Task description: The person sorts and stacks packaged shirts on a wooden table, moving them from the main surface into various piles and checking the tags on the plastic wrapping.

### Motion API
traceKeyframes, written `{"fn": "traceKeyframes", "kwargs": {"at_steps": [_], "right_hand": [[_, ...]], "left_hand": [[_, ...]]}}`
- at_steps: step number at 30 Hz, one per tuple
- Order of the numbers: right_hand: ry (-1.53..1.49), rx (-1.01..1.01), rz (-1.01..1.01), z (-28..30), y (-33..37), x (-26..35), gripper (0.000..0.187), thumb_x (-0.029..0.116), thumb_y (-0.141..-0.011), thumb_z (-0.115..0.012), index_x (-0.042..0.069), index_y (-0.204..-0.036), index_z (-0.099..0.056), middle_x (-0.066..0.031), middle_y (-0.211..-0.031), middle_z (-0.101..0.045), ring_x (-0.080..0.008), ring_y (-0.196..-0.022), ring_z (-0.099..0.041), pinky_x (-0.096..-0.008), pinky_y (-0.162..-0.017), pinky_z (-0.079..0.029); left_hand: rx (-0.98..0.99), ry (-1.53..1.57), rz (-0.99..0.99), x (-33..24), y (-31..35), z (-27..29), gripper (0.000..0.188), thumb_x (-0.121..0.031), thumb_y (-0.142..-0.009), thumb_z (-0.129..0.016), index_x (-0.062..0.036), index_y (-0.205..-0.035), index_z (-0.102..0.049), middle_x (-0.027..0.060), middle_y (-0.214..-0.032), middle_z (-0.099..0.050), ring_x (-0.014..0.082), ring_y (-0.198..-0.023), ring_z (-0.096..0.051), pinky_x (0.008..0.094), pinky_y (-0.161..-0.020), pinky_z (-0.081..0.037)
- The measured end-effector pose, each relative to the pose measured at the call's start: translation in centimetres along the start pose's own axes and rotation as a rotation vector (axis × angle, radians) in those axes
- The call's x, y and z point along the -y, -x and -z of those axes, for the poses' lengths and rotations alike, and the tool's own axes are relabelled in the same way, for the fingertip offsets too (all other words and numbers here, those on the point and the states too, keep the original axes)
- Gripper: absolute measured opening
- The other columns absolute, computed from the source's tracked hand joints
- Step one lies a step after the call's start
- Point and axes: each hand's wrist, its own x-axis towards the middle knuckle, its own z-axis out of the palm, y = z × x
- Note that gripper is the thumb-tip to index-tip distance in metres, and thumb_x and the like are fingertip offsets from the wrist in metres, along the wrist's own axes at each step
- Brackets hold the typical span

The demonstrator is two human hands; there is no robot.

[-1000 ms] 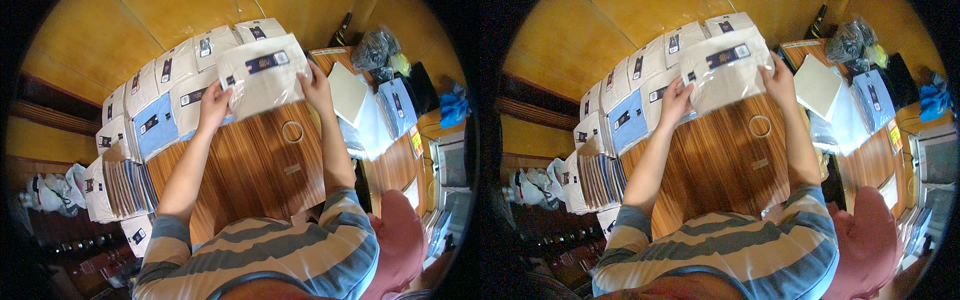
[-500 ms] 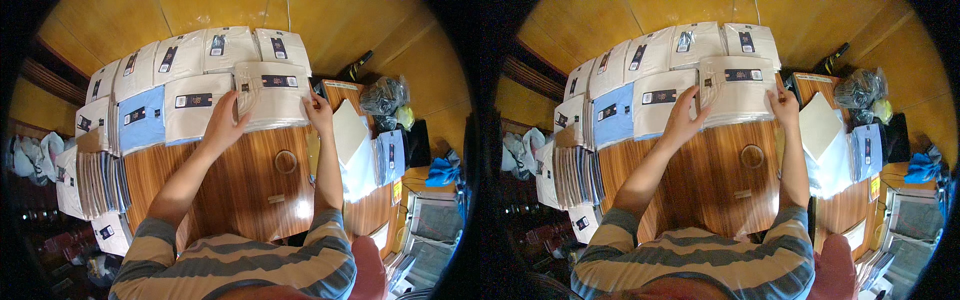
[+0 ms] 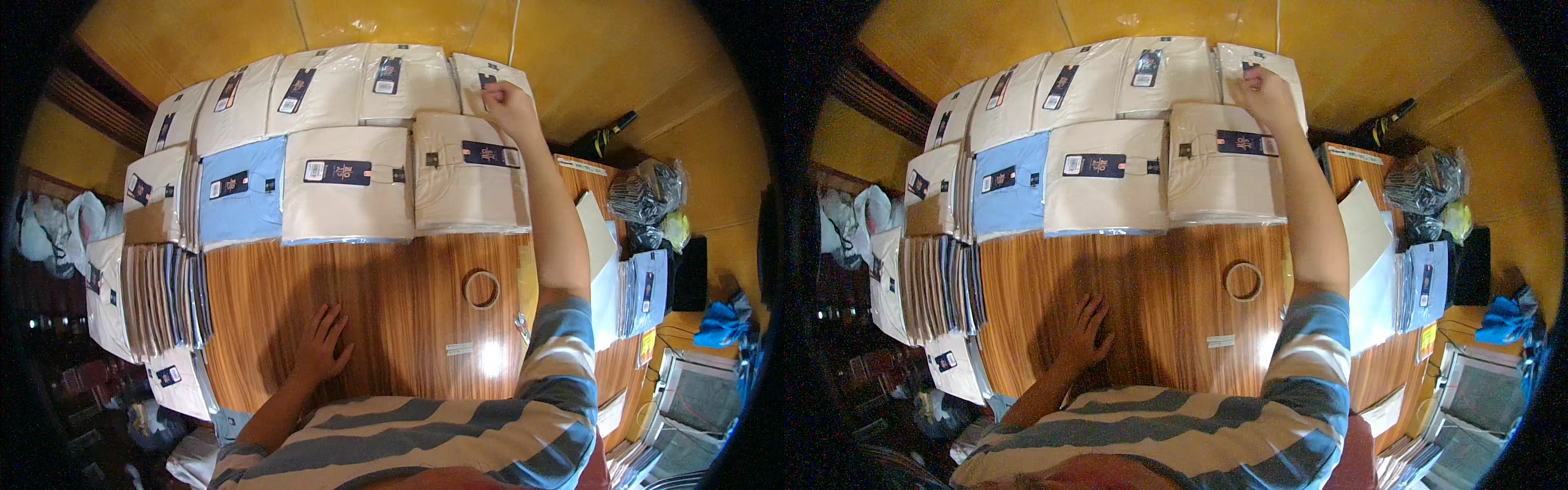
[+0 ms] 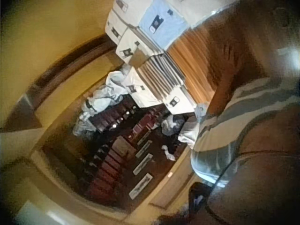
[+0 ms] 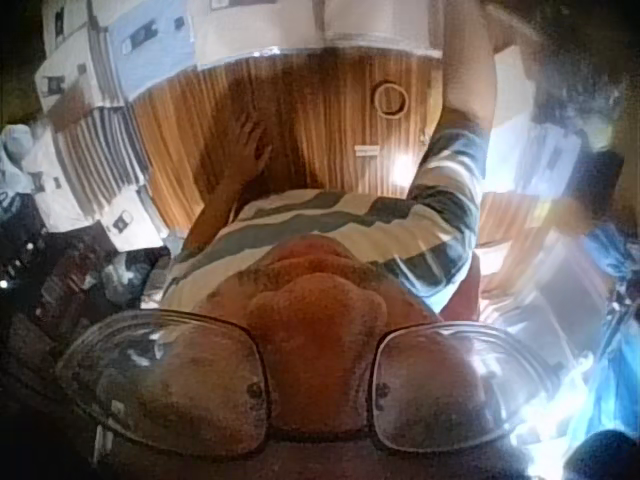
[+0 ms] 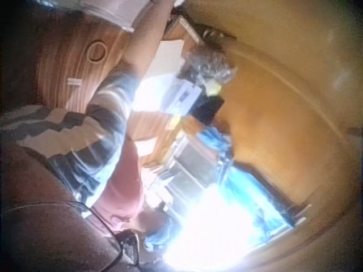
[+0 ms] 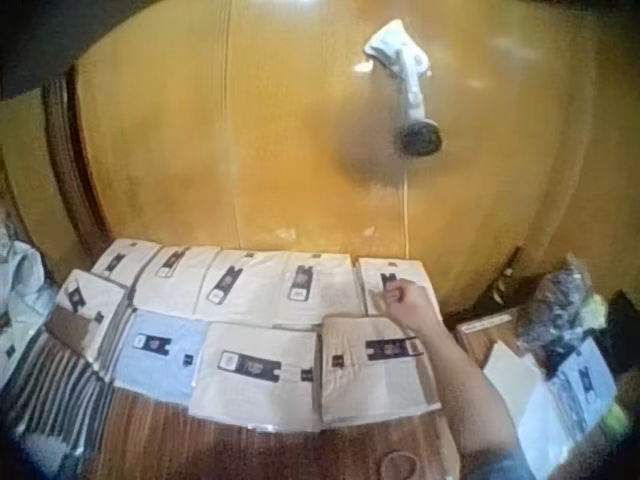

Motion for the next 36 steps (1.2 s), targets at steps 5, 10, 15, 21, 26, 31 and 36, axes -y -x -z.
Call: {"fn": "traceKeyframes", "kwargs": {"at_steps": [5, 10, 15, 21, 26, 31, 36], "right_hand": [[0.29, 0.296, -0.162, -7.8, -4.8, 4.6, 0.068, 0.052, -0.075, -0.083, -0.006, -0.108, -0.071, -0.0199, -0.093, -0.075, -0.0261, -0.086, -0.073, -0.0375, -0.075, -0.057], [0.027, 0.286, -0.355, -8.2, -6.5, 5.5, 0.057, 0.044, -0.081, -0.08, -0.008, -0.101, -0.069, -0.0165, -0.096, -0.073, -0.0268, -0.082, -0.072, -0.0407, -0.068, -0.058], [-0.834, 0.229, -0.37, -7.1, -7.3, 11.9, 0.038, 0.023, -0.091, -0.069, -0.004, -0.118, -0.064, -0.0145, -0.107, -0.071, -0.0274, -0.087, -0.07, -0.0373, -0.074, -0.056], [-0.56, 0.01, -0.048, -7.0, -2.9, 21.3, 0.031, 0.022, -0.09, -0.069, -0.001, -0.109, -0.066, -0.0164, -0.097, -0.07, -0.0246, -0.084, -0.069, -0.0392, -0.073, -0.054], [-0.574, -0.246, 0.387, -3.6, 14.1, 29.2, 0.025, 0.022, -0.094, -0.065, -0.003, -0.095, -0.064, -0.0225, -0.084, -0.061, -0.0346, -0.08, -0.064, -0.0399, -0.07, -0.051], [-0.9, -0.403, 0.346, -2.2, 30.4, 29.8, 0.018, 0.002, -0.09, -0.072, -0.005, -0.103, -0.062, -0.0177, -0.101, -0.066, -0.024, -0.091, -0.065, -0.0334, -0.078, -0.051], [-1.69, 0.548, 0.016, 2.2, 32.5, 20.4, 0.116, 0.082, -0.076, -0.061, 0.001, -0.152, -0.029, -0.0239, -0.142, -0.052, -0.0344, -0.128, -0.057, -0.0462, -0.106, -0.046]], "left_hand": [[-0.028, -0.027, -0.013, 0.4, 0.0, 0.1, 0.058, -0.032, -0.086, -0.075, -0.0081, -0.136, -0.059, 0.011, -0.153, -0.047, 0.0346, -0.144, -0.038, 0.055, -0.117, -0.034], [-0.055, 0.013, -0.007, -0.1, 0.0, 0.6, 0.056, -0.03, -0.087, -0.074, -0.0075, -0.136, -0.059, 0.01, -0.153, -0.047, 0.0339, -0.144, -0.039, 0.0536, -0.117, -0.036], [-0.064, 0.041, 0.0, -0.2, 0.3, 0.5, 0.053, -0.028, -0.087, -0.073, -0.0065, -0.134, -0.06, 0.0117, -0.153, -0.047, 0.035, -0.144, -0.039, 0.054, -0.117, -0.035], [-0.061, 0.066, -0.047, -0.1, 0.1, 1.2, 0.061, -0.03, -0.088, -0.074, -0.0046, -0.14, -0.054, 0.013, -0.154, -0.046, 0.0344, -0.145, -0.037, 0.0516, -0.119, -0.032], [-0.269, 1.29, 0.239, -1.2, -1.3, 3.7, 0.081, -0.053, -0.091, -0.068, -0.0053, -0.15, -0.04, 0.0154, -0.154, -0.044, 0.031, -0.147, -0.036, 0.0481, -0.119, -0.031], [-0.455, 2.052, -0.07, -6.7, -4.9, 12.2, 0.077, -0.053, -0.102, -0.051, -0.0053, -0.156, -0.027, 0.0153, -0.158, -0.039, 0.0284, -0.144, -0.041, 0.0482, -0.119, -0.033], [-0.472, 1.994, 0.252, -4.4, -3.6, 12.3, 0.044, -0.028, -0.109, -0.044, -0.0035, -0.145, -0.044, 0.0131, -0.142, -0.056, 0.0259, -0.13, -0.055, 0.0443, -0.112, -0.043]]}}
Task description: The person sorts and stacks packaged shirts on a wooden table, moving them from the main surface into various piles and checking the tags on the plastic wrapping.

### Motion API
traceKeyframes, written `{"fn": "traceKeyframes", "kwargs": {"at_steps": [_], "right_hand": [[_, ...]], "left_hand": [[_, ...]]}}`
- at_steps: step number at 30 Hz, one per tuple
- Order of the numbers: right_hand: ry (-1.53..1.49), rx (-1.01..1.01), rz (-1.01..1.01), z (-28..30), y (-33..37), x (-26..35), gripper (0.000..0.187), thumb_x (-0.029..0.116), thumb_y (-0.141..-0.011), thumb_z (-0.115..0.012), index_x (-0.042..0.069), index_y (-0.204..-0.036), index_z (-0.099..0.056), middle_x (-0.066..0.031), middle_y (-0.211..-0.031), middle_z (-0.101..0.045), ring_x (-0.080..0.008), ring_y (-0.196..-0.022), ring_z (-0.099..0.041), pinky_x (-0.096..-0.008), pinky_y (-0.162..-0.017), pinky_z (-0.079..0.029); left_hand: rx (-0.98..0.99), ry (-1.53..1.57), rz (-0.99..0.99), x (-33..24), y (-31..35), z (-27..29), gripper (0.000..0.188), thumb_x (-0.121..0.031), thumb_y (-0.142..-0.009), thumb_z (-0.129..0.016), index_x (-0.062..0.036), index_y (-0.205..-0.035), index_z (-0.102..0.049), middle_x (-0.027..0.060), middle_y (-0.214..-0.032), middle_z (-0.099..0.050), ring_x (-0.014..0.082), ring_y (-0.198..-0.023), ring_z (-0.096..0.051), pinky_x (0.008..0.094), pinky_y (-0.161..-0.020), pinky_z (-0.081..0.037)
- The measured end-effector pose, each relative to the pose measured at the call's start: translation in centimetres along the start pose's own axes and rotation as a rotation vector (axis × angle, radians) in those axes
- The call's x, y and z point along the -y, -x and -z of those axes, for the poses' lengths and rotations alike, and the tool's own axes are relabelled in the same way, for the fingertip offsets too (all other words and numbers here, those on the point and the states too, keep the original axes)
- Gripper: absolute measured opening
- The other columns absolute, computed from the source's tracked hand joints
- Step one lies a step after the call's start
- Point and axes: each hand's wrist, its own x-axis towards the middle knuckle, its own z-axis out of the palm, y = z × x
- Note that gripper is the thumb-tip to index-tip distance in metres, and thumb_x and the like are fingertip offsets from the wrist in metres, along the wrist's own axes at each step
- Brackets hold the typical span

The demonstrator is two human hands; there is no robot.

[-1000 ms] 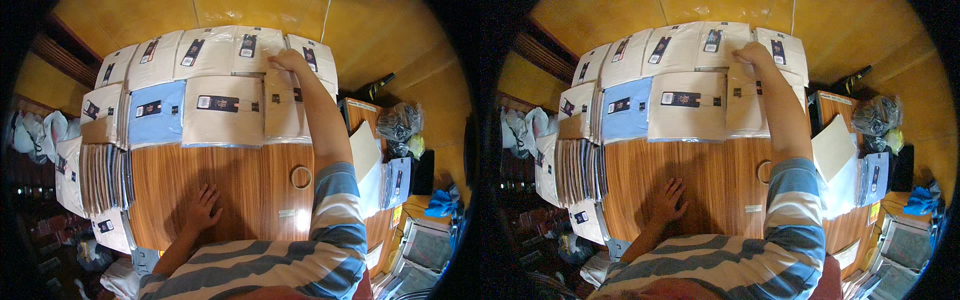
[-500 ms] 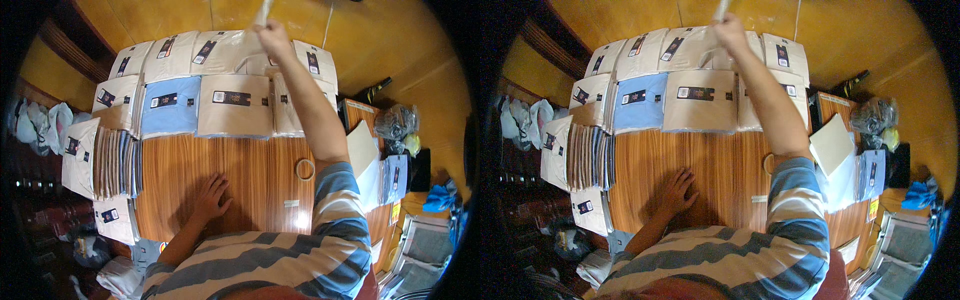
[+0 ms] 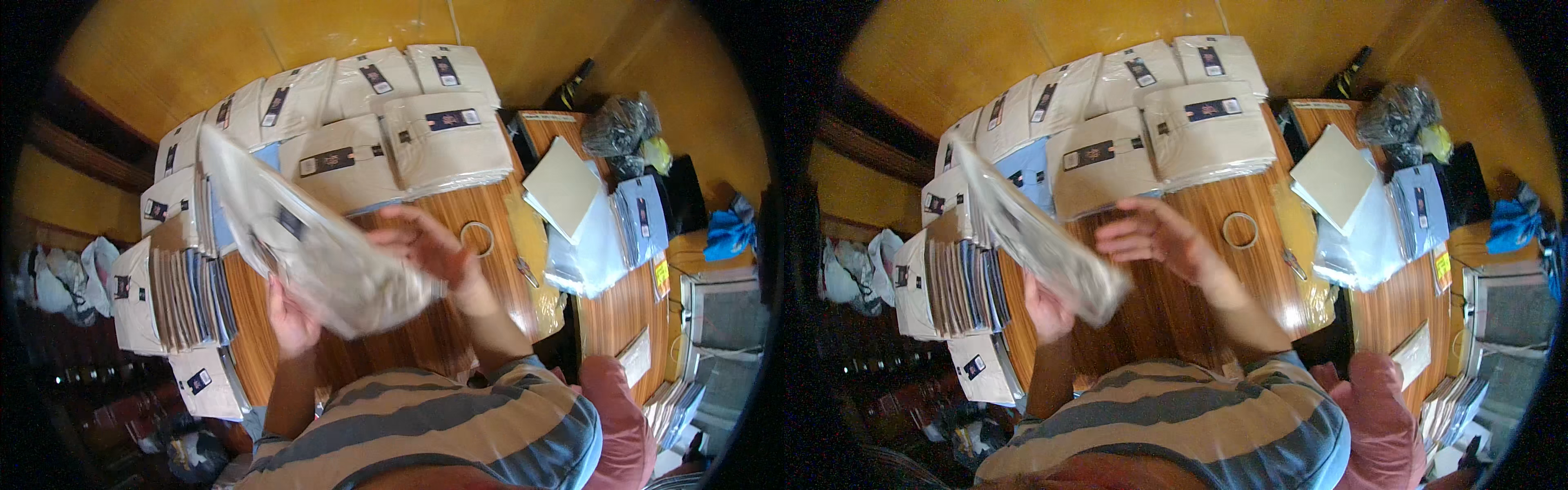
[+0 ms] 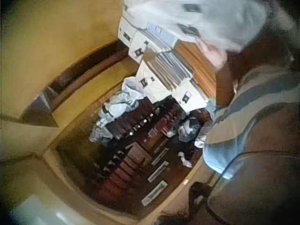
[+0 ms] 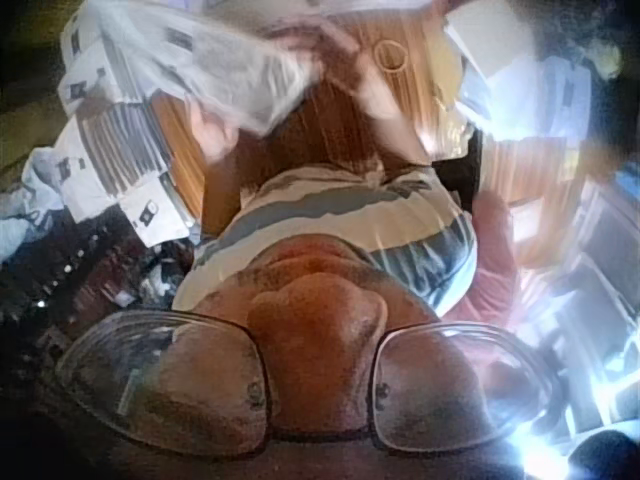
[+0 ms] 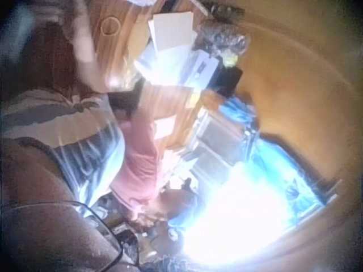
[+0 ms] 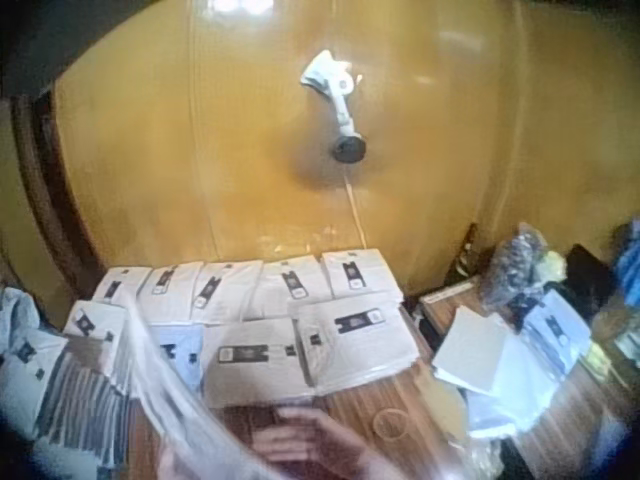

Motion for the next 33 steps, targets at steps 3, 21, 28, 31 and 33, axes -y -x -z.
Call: {"fn": "traceKeyframes", "kwargs": {"at_steps": [3, 21, 28, 31, 33], "right_hand": [[-0.251, 0.165, -0.118, 3.0, 1.1, 4.5, 0.114, 0.081, -0.082, -0.059, 0.001, -0.156, -0.026, -0.024, -0.146, -0.051, -0.0335, -0.128, -0.057, -0.0449, -0.107, -0.045], [1.598, -0.819, -0.138, 24.8, -7.1, 12.7, 0.062, 0.045, -0.083, -0.079, -0.004, -0.12, -0.067, -0.0209, -0.092, -0.074, -0.0277, -0.083, -0.073, -0.0363, -0.076, -0.056], [1.44, -0.812, -0.371, 26.3, -5.8, 11.5, 0.076, 0.051, -0.096, -0.061, -0.008, -0.142, -0.05, -0.0299, -0.13, -0.063, -0.0326, -0.122, -0.063, -0.0353, -0.101, -0.047], [1.481, -0.795, -0.347, 26.4, -6.3, 11.3, 0.067, 0.046, -0.098, -0.058, -0.007, -0.138, -0.051, -0.0302, -0.127, -0.064, -0.0358, -0.119, -0.063, -0.0374, -0.099, -0.047], [1.476, -0.793, -0.296, 27.1, -6.3, 10.8, 0.055, 0.042, -0.099, -0.056, -0.003, -0.13, -0.059, -0.0304, -0.117, -0.067, -0.0432, -0.111, -0.065, -0.0435, -0.092, -0.051]], "left_hand": [[-0.019, -0.294, 0.018, 0.0, -2.4, -0.9, 0.042, -0.022, -0.108, -0.048, -0.0026, -0.144, -0.044, 0.0129, -0.134, -0.061, 0.0225, -0.12, -0.061, 0.0404, -0.104, -0.049], [0.298, -1.348, -0.187, 12.0, -28.1, -10.4, 0.064, -0.025, -0.079, -0.084, -0.0026, -0.134, -0.058, 0.024, -0.113, -0.069, 0.0301, -0.095, -0.07, 0.0363, -0.085, -0.055], [0.647, -1.627, -0.528, 12.0, -19.7, -11.2, 0.118, -0.023, -0.068, -0.092, -0.0077, -0.16, -0.021, 0.0281, -0.165, -0.007, 0.0399, -0.152, -0.023, 0.0429, -0.12, -0.033], [0.616, -1.648, -0.386, 13.3, -20.0, -10.4, 0.12, -0.025, -0.066, -0.093, -0.0073, -0.16, -0.02, 0.0324, -0.163, -0.01, 0.0451, -0.15, -0.023, 0.0459, -0.119, -0.033], [0.604, -1.631, -0.43, 13.9, -20.7, -9.6, 0.12, -0.026, -0.066, -0.093, -0.0064, -0.16, -0.02, 0.033, -0.163, -0.01, 0.0475, -0.149, -0.024, 0.0479, -0.119, -0.033]]}}
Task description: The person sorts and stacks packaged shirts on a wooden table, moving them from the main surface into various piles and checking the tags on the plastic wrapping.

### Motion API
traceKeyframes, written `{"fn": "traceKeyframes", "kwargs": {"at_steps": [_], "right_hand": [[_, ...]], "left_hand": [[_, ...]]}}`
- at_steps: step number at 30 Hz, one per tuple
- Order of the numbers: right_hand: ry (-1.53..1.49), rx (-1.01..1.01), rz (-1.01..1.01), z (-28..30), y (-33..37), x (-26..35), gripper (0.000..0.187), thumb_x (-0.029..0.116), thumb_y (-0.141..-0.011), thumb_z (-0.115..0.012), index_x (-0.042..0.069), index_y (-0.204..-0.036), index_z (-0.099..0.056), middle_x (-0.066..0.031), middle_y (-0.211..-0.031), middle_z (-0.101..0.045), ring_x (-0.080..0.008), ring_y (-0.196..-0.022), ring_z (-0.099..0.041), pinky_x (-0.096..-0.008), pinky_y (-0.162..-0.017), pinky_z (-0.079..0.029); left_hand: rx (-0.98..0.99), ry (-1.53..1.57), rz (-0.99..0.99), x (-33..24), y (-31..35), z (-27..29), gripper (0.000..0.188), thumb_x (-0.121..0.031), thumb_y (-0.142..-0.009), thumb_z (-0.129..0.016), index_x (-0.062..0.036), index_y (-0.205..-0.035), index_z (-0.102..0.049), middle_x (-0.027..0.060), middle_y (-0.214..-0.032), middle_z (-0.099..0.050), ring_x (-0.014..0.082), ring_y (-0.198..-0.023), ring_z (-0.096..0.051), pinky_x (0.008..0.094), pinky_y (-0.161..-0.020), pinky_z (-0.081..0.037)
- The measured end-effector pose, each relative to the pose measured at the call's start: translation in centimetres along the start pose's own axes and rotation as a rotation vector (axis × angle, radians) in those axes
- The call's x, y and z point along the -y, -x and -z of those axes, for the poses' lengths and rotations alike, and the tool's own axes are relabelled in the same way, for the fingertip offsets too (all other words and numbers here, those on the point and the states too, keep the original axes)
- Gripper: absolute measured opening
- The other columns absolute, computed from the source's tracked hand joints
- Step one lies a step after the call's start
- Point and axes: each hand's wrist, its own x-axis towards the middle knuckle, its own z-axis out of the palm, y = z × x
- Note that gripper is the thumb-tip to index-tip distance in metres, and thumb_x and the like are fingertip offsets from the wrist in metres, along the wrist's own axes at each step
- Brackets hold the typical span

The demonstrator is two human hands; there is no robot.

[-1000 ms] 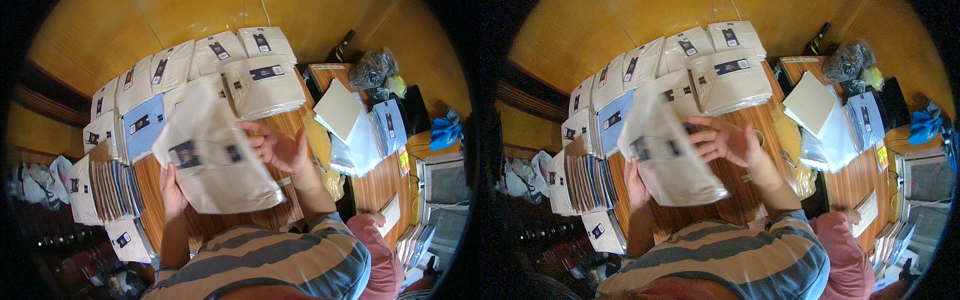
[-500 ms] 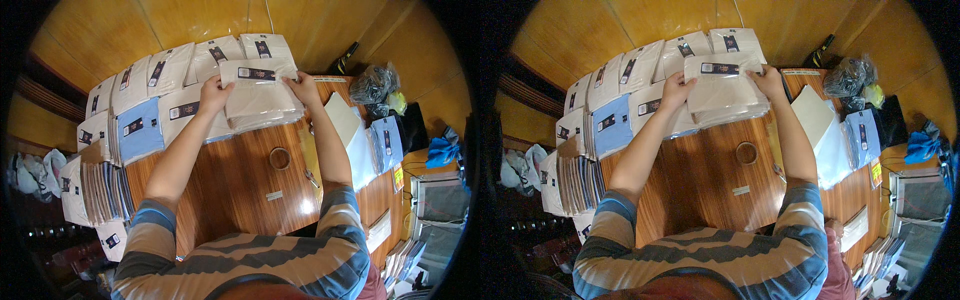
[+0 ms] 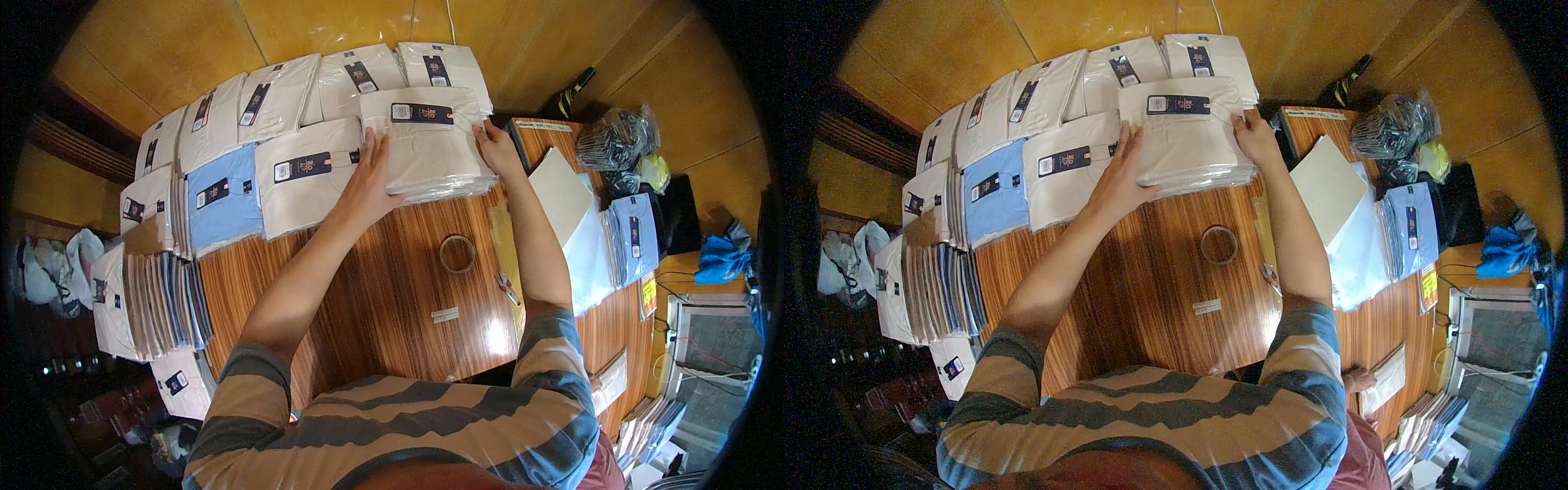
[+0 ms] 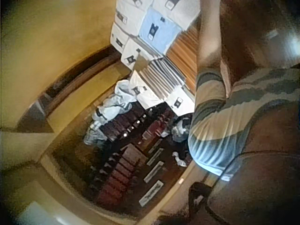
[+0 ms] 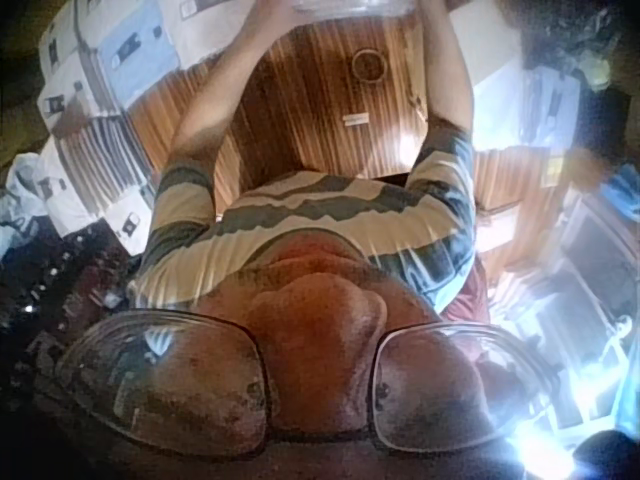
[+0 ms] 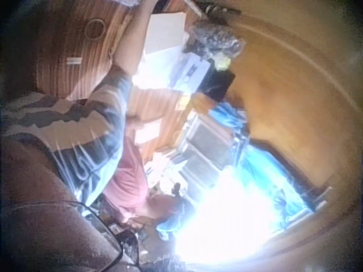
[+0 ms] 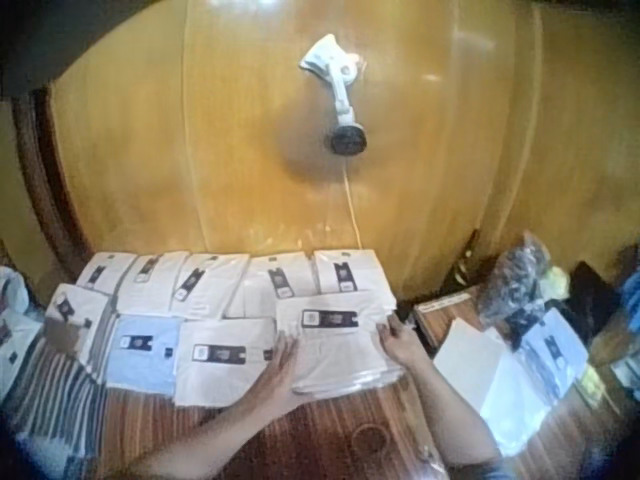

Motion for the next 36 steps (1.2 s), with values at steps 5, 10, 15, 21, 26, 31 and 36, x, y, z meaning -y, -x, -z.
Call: {"fn": "traceKeyframes", "kwargs": {"at_steps": [5, 10, 15, 21, 26, 31, 36], "right_hand": [[0.066, -0.308, 0.346, -0.1, -0.8, -0.1, 0.057, 0.034, -0.097, -0.059, -0.013, -0.13, -0.055, -0.0316, -0.129, -0.061, -0.043, -0.125, -0.057, -0.0434, -0.108, -0.043], [0.402, -0.152, 0.286, -1.8, 1.2, 7.6, 0.058, 0.051, -0.099, -0.049, 0.015, -0.145, -0.053, -0.0206, -0.158, -0.038, -0.0495, -0.144, -0.034, -0.0658, -0.116, -0.025], [0.495, -0.094, 0.242, -4.7, 0.3, 5.8, 0.062, 0.064, -0.095, -0.047, 0.034, -0.15, -0.048, -0.0099, -0.163, -0.033, -0.0494, -0.149, -0.024, -0.0768, -0.112, -0.015], [0.499, -0.119, 0.267, -5.4, 0.4, 4.8, 0.062, 0.062, -0.096, -0.047, 0.034, -0.151, -0.045, -0.0083, -0.164, -0.031, -0.0484, -0.15, -0.022, -0.0782, -0.111, -0.016], [0.459, -0.104, 0.241, -5.7, 0.5, 4.1, 0.06, 0.061, -0.096, -0.048, 0.035, -0.151, -0.045, -0.0062, -0.165, -0.029, -0.0465, -0.151, -0.019, -0.0785, -0.11, -0.018], [0.461, -0.085, 0.221, -5.6, 0.7, 4.6, 0.059, 0.061, -0.096, -0.048, 0.037, -0.15, -0.045, -0.0053, -0.165, -0.03, -0.0453, -0.151, -0.019, -0.0779, -0.11, -0.019], [0.49, -0.089, 0.212, -5.7, 0.7, 4.4, 0.059, 0.061, -0.097, -0.048, 0.037, -0.15, -0.045, -0.0042, -0.165, -0.03, -0.044, -0.151, -0.02, -0.0766, -0.111, -0.02]], "left_hand": [[-0.143, -0.079, -0.101, -1.5, -0.5, 0.4, 0.102, -0.035, -0.077, -0.084, -0.0026, -0.156, -0.029, 0.0339, -0.161, -0.016, 0.051, -0.146, -0.028, 0.0525, -0.117, -0.033], [-0.119, -0.374, 0.03, -2.4, -5.7, 0.6, 0.069, -0.053, -0.094, -0.059, -0.0168, -0.151, -0.046, 0.0279, -0.16, -0.027, 0.0536, -0.145, -0.027, 0.0692, -0.111, -0.029], [-0.038, -0.461, 0.118, -1.1, -7.7, -2.5, 0.057, -0.054, -0.1, -0.047, -0.0323, -0.152, -0.044, 0.0176, -0.165, -0.022, 0.0535, -0.148, -0.018, 0.0765, -0.107, -0.027], [-0.083, -0.409, 0.116, -0.7, -6.7, -3.7, 0.055, -0.052, -0.1, -0.049, -0.0334, -0.152, -0.044, 0.0158, -0.166, -0.021, 0.0537, -0.149, -0.015, 0.0783, -0.105, -0.028], [-0.066, -0.399, 0.113, -0.9, -6.7, -3.7, 0.056, -0.049, -0.099, -0.052, -0.0321, -0.152, -0.044, 0.016, -0.166, -0.021, 0.0551, -0.148, -0.015, 0.078, -0.105, -0.03], [-0.096, -0.39, 0.102, -0.7, -6.6, -4.0, 0.056, -0.048, -0.099, -0.053, -0.0301, -0.152, -0.045, 0.0171, -0.165, -0.023, 0.0569, -0.147, -0.016, 0.0775, -0.106, -0.029], [-0.112, -0.391, 0.086, -0.4, -6.7, -4.4, 0.056, -0.047, -0.099, -0.053, -0.0294, -0.151, -0.046, 0.0183, -0.164, -0.025, 0.0586, -0.146, -0.017, 0.0752, -0.108, -0.028]]}}
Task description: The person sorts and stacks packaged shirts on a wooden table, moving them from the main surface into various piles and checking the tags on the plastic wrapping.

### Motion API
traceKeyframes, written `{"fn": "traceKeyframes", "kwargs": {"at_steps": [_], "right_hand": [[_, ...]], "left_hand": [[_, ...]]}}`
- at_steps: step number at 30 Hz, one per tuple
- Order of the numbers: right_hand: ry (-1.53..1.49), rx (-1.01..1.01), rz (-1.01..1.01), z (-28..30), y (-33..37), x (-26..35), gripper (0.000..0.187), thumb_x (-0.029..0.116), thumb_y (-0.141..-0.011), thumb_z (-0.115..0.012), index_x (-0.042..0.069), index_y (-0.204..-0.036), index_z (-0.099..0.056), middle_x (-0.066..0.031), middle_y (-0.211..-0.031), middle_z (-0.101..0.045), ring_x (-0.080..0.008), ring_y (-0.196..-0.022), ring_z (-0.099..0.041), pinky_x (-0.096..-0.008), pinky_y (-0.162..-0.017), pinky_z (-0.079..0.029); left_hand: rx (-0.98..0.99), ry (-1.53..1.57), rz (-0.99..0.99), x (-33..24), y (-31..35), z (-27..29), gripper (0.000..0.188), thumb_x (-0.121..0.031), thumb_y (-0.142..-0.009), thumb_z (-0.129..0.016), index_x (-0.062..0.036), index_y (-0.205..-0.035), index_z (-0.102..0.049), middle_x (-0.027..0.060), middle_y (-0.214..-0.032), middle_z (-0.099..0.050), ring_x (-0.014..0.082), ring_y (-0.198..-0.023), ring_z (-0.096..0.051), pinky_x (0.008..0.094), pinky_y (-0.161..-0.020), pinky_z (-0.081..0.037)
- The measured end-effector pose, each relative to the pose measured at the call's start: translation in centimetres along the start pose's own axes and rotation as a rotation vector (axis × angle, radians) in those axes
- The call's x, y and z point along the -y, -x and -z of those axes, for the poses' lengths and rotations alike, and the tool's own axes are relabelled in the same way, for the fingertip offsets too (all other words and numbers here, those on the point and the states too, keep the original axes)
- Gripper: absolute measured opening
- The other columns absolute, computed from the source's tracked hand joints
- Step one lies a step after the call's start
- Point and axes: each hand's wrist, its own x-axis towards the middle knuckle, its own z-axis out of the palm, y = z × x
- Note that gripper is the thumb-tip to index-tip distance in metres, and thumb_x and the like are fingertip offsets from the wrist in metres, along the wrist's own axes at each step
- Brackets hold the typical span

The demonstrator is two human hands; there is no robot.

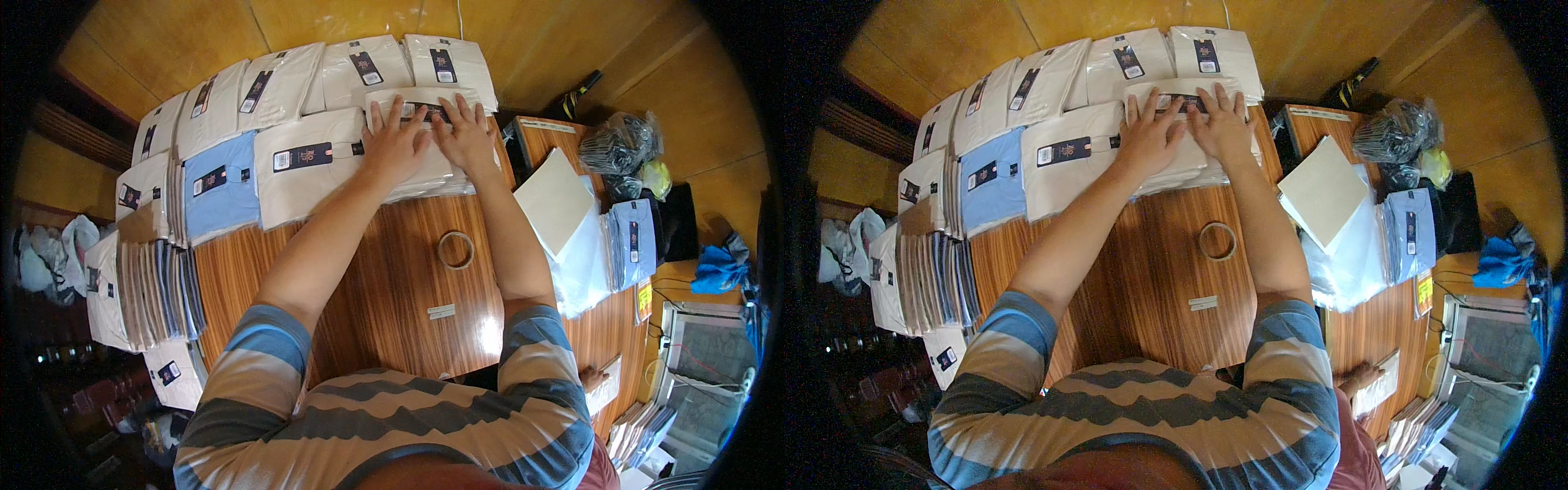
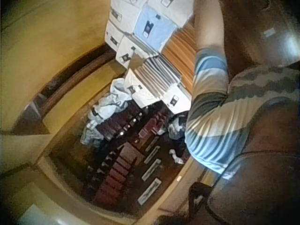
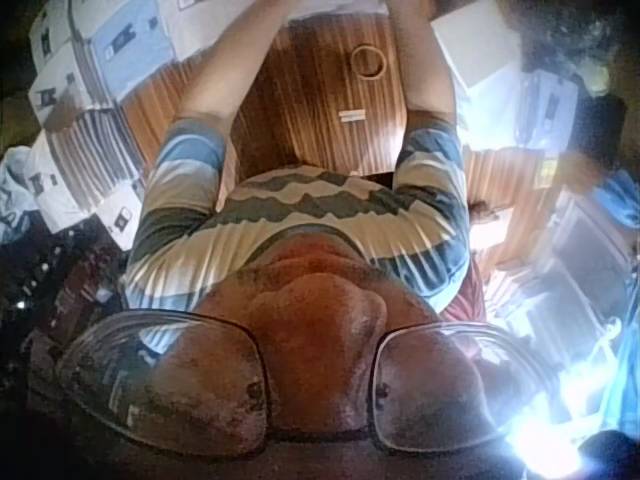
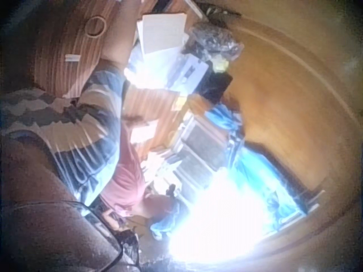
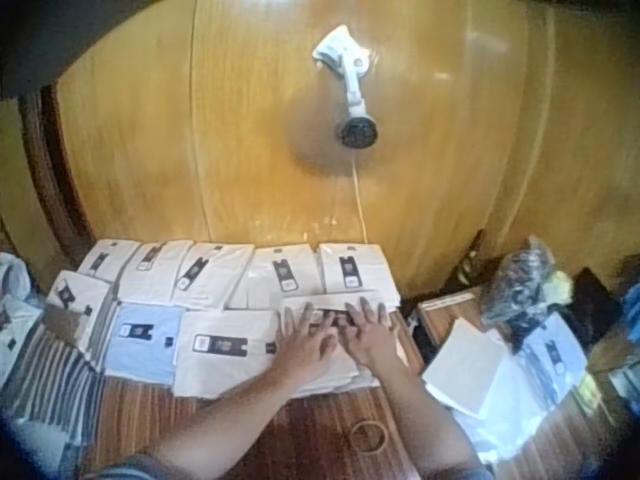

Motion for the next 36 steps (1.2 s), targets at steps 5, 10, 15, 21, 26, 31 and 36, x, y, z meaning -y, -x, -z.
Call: {"fn": "traceKeyframes", "kwargs": {"at_steps": [5, 10, 15, 21, 26, 31, 36], "right_hand": [[-0.024, -0.011, -0.004, -0.1, 0.3, 0.2, 0.058, 0.061, -0.097, -0.048, 0.037, -0.149, -0.046, -0.0034, -0.164, -0.032, -0.0425, -0.151, -0.022, -0.0763, -0.111, -0.02], [-0.028, -0.025, 0.002, -0.2, 0.4, 0.1, 0.057, 0.061, -0.097, -0.048, 0.036, -0.149, -0.047, -0.0034, -0.164, -0.033, -0.0418, -0.151, -0.022, -0.0765, -0.11, -0.021], [-0.032, -0.036, -0.004, -0.4, 0.5, 0.0, 0.057, 0.061, -0.097, -0.048, 0.036, -0.148, -0.048, -0.0035, -0.163, -0.034, -0.0415, -0.151, -0.023, -0.0764, -0.11, -0.022], [-0.038, -0.016, -0.016, -0.4, 0.4, 0.0, 0.057, 0.061, -0.097, -0.047, 0.035, -0.148, -0.049, -0.0029, -0.163, -0.034, -0.0403, -0.152, -0.022, -0.0753, -0.111, -0.022], [-0.03, -0.027, -0.016, -0.5, 0.6, 0.1, 0.057, 0.061, -0.097, -0.047, 0.035, -0.148, -0.049, -0.0029, -0.163, -0.034, -0.0394, -0.152, -0.022, -0.0744, -0.112, -0.022], [-0.032, -0.034, -0.012, -0.6, 0.6, 0.1, 0.057, 0.06, -0.097, -0.047, 0.035, -0.148, -0.049, -0.0031, -0.162, -0.036, -0.04, -0.151, -0.023, -0.0735, -0.112, -0.023], [-0.031, -0.054, 0.002, -1.0, 0.6, -0.1, 0.057, 0.06, -0.097, -0.047, 0.035, -0.149, -0.048, -0.0033, -0.161, -0.038, -0.0402, -0.151, -0.025, -0.073, -0.112, -0.024]], "left_hand": [[-0.013, 0.006, -0.006, 0.3, 0.2, -0.5, 0.056, -0.047, -0.099, -0.053, -0.0293, -0.151, -0.046, 0.0184, -0.164, -0.025, 0.0583, -0.146, -0.018, 0.0739, -0.109, -0.027], [0.002, -0.008, -0.002, 0.2, 0.1, -0.6, 0.057, -0.049, -0.099, -0.05, -0.0296, -0.152, -0.044, 0.0191, -0.164, -0.024, 0.0575, -0.146, -0.018, 0.0754, -0.109, -0.026], [-0.041, -0.021, -0.021, 0.3, 0.3, -0.9, 0.057, -0.049, -0.098, -0.051, -0.029, -0.151, -0.045, 0.0194, -0.164, -0.025, 0.0574, -0.146, -0.019, 0.0754, -0.107, -0.027], [-0.059, -0.029, -0.021, 0.3, 0.5, -1.2, 0.056, -0.047, -0.098, -0.053, -0.0288, -0.151, -0.047, 0.0187, -0.163, -0.026, 0.0575, -0.146, -0.02, 0.0733, -0.11, -0.025], [-0.059, -0.014, -0.006, 0.1, 0.5, -1.2, 0.055, -0.045, -0.098, -0.054, -0.0289, -0.15, -0.048, 0.018, -0.163, -0.027, 0.0573, -0.146, -0.02, 0.0719, -0.112, -0.025], [-0.073, 0.008, -0.005, 0.1, 0.7, -1.2, 0.055, -0.044, -0.097, -0.056, -0.0283, -0.149, -0.048, 0.018, -0.163, -0.028, 0.057, -0.145, -0.021, 0.0732, -0.11, -0.026], [-0.099, -0.021, -0.02, 0.1, 0.7, -1.4, 0.056, -0.043, -0.097, -0.057, -0.0277, -0.15, -0.048, 0.0189, -0.162, -0.03, 0.0576, -0.144, -0.024, 0.0735, -0.109, -0.027]]}}
